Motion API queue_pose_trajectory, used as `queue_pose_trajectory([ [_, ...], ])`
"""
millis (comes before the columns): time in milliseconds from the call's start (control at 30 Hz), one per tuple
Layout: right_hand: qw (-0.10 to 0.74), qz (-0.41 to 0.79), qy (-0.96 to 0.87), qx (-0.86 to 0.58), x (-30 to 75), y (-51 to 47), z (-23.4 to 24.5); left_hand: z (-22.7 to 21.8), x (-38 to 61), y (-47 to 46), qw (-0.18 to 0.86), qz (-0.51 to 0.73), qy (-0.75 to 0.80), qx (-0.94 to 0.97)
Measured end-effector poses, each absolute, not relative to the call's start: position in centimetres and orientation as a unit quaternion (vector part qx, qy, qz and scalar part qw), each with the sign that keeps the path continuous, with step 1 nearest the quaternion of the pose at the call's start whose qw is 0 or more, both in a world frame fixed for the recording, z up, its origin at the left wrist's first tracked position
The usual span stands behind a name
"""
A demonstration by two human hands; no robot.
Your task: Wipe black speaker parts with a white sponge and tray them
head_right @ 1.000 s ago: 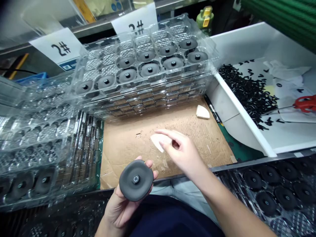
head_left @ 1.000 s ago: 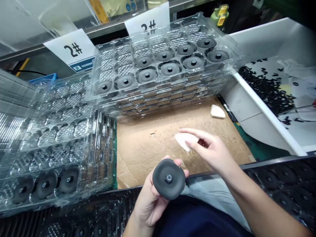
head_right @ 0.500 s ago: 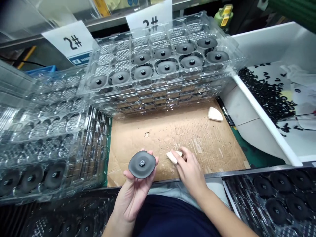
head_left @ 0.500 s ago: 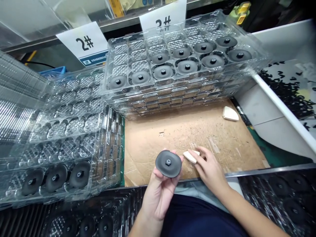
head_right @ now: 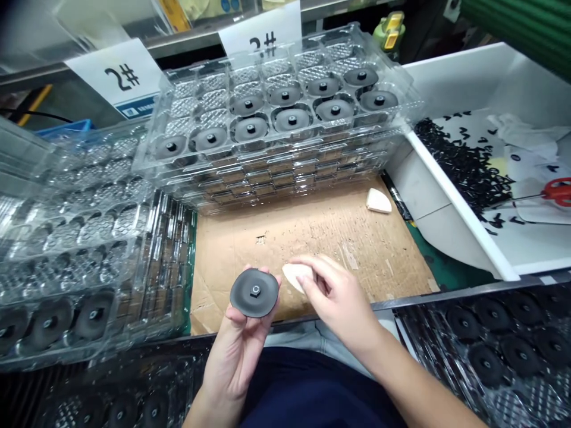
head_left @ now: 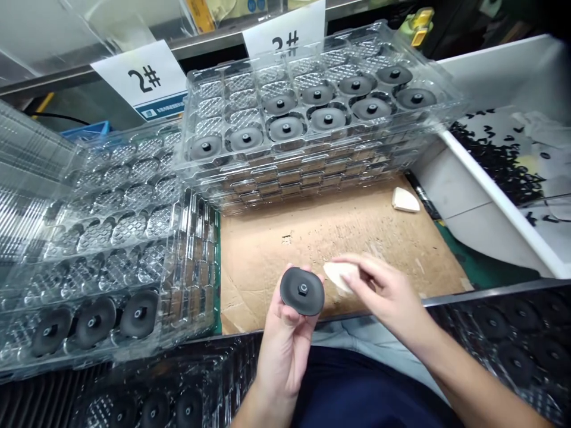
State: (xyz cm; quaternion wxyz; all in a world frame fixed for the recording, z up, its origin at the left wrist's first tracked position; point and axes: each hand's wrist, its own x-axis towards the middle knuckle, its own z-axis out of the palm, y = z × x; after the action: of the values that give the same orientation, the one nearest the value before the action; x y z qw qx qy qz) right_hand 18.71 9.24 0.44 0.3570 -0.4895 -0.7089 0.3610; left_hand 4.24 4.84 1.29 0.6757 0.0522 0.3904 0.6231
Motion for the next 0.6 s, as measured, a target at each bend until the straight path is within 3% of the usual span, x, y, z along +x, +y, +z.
queue_pose_trajectory([
  [100,0.442,0.354,-0.72,-0.401,17.7,9.4,4.8,1.6,5.0,4.6,0.672,0.615,0.406,0.076],
  [267,0.295,0.442,-0.789,-0.309,16.5,9.6,6.8,1.4,5.0,4.0,0.662,0.597,0.449,0.064],
  [300,0.298,0.437,-0.788,-0.315,16.4,9.7,6.7,1.4,5.0,4.0,0.66,0.598,0.448,0.072],
  [433,0.426,0.358,-0.755,-0.346,16.8,9.0,6.0,1.6,4.9,4.0,0.69,0.578,0.423,0.102],
  [600,0.32,0.464,-0.755,-0.336,18.0,8.5,6.2,2.1,4.8,4.3,0.678,0.579,0.443,0.096],
])
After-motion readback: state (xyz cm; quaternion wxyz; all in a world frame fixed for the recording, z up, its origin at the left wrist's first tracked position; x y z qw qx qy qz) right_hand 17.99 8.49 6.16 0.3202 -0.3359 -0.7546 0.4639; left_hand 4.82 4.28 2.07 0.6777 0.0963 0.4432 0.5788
